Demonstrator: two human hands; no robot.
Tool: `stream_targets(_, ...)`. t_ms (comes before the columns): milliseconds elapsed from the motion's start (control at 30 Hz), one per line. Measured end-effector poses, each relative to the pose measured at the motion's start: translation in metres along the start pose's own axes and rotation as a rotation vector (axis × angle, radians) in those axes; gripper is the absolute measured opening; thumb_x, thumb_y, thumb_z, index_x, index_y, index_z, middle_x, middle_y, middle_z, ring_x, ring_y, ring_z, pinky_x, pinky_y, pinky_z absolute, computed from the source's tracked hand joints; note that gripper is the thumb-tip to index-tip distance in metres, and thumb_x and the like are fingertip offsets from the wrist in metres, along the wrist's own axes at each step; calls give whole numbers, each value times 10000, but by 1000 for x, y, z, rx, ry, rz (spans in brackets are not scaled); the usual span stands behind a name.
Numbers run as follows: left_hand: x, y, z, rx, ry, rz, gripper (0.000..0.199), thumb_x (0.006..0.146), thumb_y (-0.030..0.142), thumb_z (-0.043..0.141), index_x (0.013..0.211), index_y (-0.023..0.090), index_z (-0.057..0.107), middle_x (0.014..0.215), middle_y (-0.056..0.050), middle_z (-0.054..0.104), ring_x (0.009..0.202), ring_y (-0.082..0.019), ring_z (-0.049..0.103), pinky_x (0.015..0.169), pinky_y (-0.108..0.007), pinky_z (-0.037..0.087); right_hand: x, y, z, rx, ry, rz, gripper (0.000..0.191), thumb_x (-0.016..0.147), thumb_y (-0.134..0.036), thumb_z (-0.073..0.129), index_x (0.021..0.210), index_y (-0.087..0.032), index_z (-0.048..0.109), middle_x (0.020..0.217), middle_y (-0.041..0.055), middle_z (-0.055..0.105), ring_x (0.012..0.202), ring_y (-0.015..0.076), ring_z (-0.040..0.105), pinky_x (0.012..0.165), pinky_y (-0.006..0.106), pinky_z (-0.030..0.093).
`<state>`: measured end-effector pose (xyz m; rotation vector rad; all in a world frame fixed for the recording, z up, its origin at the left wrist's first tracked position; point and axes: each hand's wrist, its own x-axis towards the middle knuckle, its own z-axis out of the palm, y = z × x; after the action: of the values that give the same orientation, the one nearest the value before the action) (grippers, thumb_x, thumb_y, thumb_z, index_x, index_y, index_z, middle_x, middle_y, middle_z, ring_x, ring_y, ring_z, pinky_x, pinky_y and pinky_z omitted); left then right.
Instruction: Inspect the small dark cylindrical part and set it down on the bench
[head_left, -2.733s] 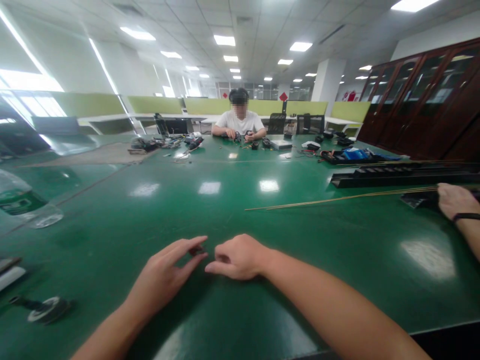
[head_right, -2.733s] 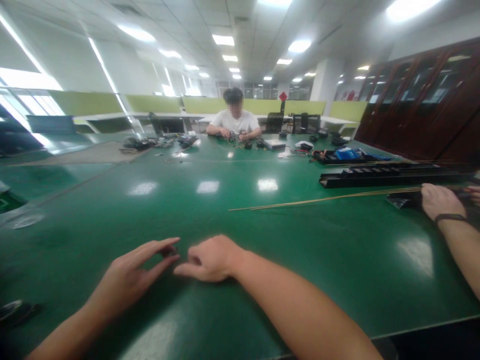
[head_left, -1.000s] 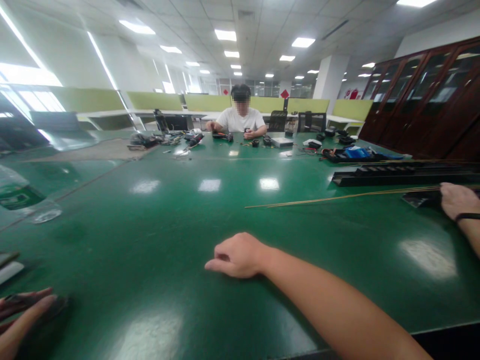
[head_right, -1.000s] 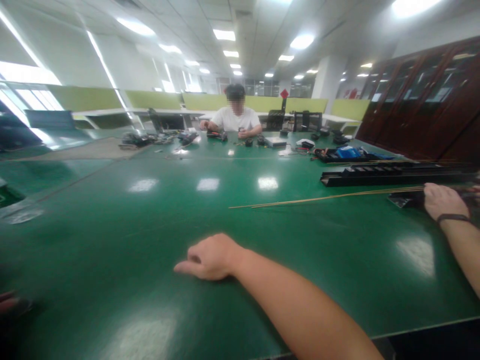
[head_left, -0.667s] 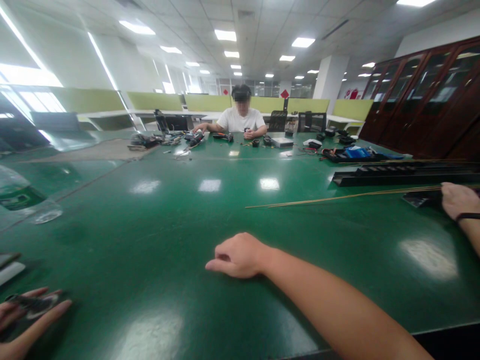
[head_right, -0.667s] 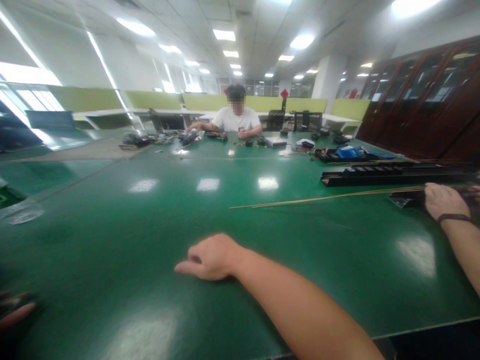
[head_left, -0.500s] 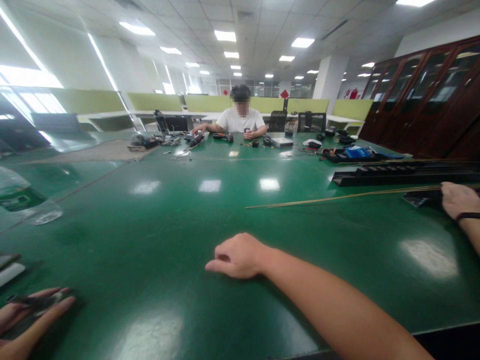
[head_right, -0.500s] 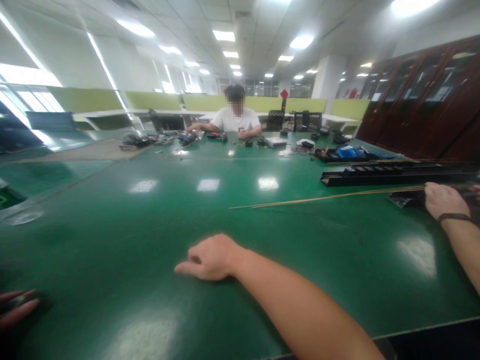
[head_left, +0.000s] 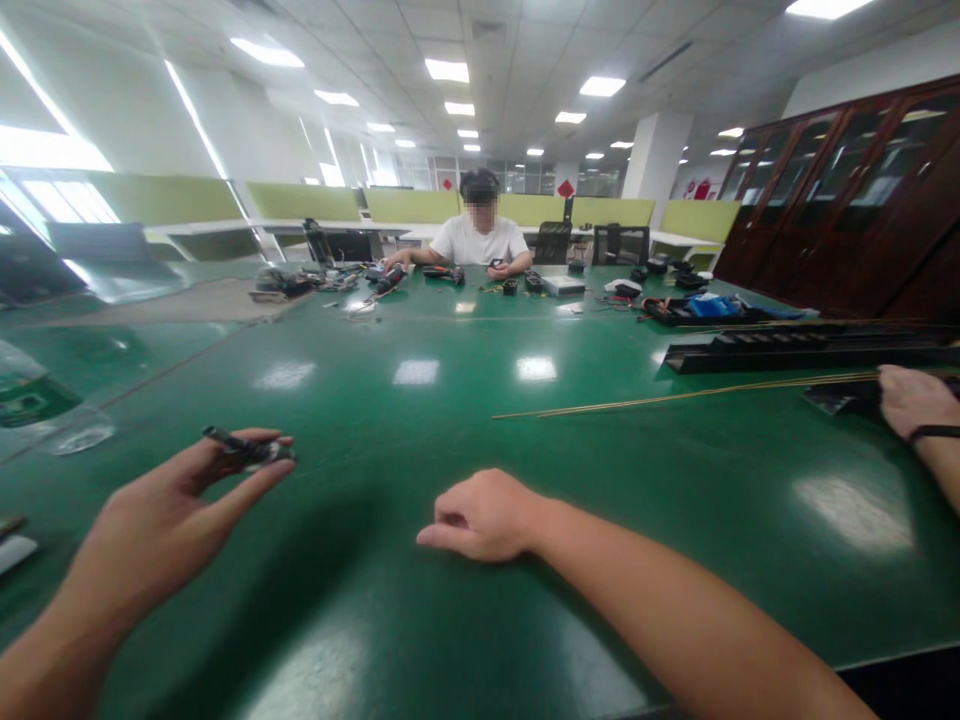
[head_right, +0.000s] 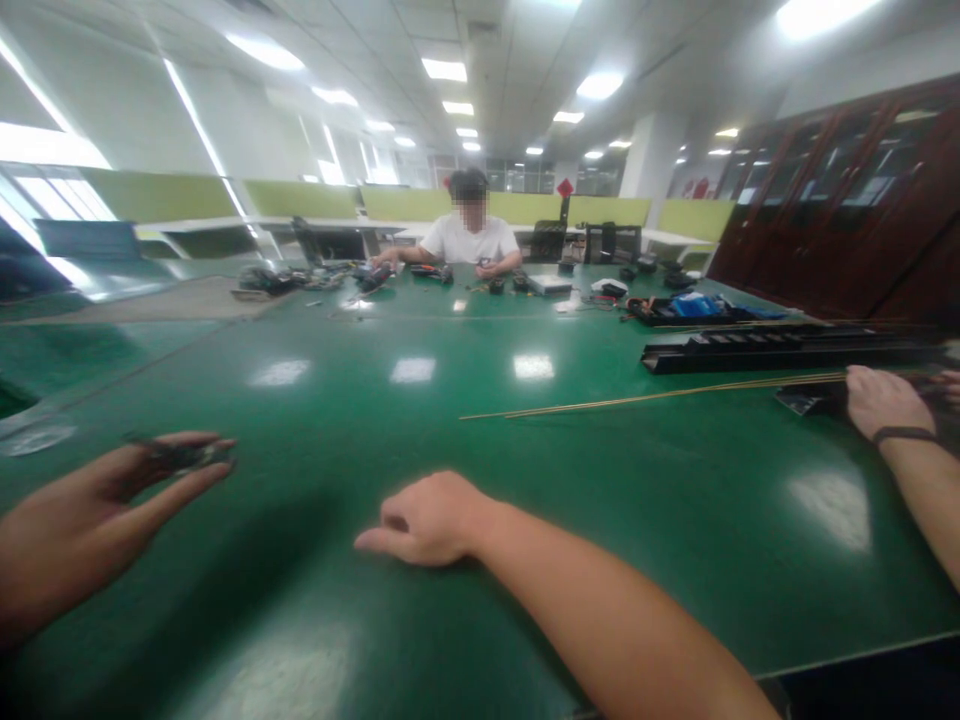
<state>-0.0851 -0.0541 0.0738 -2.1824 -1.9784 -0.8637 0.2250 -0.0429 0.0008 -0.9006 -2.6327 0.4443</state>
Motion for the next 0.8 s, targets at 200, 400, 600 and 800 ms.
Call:
stream_targets(200,37,56,44,-225,-120,196,527,870,580,585,1224,192,639,1175,-34,706,1071,-249,654,1011,-413,483,-1,-1,1,4,27,-4,478,980,-576,445,831,-193,689,777,13,694,678,138,585,602,248,335)
stream_targets(400,25,57,109,-270,-244,450,434,902,537,554,1157,216,697,1125,-85,714,1020,-241,664,923,-354,528,-1,1,4,44,243,149,429,943,-520,529,699,-183,634,649,2,649,598,129,556,604,246,352)
stream_targets(600,3,57,111,-348,-392,504,387,939,458,544,1240,246,661,1109,-65,708,997,-204,659,884,-300,532,-1,12,9,174,465,353,349,856,-367,612,584,-188,486,544,-30,525,509,101,465,529,228,323)
stream_targets(800,1,64,104,-423,-416,492,298,931,413,573,1164,261,679,1045,-31,709,946,-186,657,855,-291,516,-2,10,14,297,419,409,133,801,-283,636,772,-208,530,570,-59,550,493,102,494,514,214,337)
